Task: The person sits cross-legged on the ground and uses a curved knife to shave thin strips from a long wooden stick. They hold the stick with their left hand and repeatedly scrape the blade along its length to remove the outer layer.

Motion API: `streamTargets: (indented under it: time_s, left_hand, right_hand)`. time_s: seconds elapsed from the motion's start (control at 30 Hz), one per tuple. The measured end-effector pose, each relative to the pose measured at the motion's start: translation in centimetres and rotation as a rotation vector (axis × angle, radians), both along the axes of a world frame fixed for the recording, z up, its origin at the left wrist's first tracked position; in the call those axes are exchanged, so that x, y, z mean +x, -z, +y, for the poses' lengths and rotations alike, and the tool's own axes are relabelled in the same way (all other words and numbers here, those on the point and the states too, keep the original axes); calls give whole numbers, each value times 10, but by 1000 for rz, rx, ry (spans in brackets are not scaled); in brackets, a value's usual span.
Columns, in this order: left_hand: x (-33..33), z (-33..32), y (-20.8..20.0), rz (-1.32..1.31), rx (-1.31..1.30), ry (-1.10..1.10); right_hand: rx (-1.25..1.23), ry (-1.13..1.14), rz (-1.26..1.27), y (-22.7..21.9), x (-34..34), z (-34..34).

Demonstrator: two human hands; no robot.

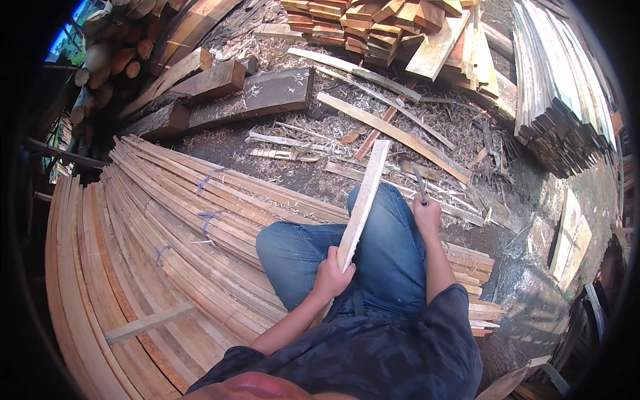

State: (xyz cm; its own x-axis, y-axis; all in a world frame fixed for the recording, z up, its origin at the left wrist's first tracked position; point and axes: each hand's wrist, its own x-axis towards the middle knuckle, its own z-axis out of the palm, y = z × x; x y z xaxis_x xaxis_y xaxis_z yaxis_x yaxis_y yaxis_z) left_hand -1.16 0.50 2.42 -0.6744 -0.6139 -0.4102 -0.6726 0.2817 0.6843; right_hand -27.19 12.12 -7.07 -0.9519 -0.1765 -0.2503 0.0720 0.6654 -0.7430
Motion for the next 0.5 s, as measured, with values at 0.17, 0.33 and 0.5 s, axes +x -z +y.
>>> streamTargets:
  time_s: [0.17,0.33,0.5]
  left_hand:
    - [-2,1,-3,37,4,-13]
    - [2,1,2,66,-11,-7]
    - [0,1,1,73,-11,-4]
  right_hand:
    - [-105,-106,166,-7,15,-28]
    - [-28,-301,265,-58,36,-45]
    - [60,-391,311,-68,38,-48]
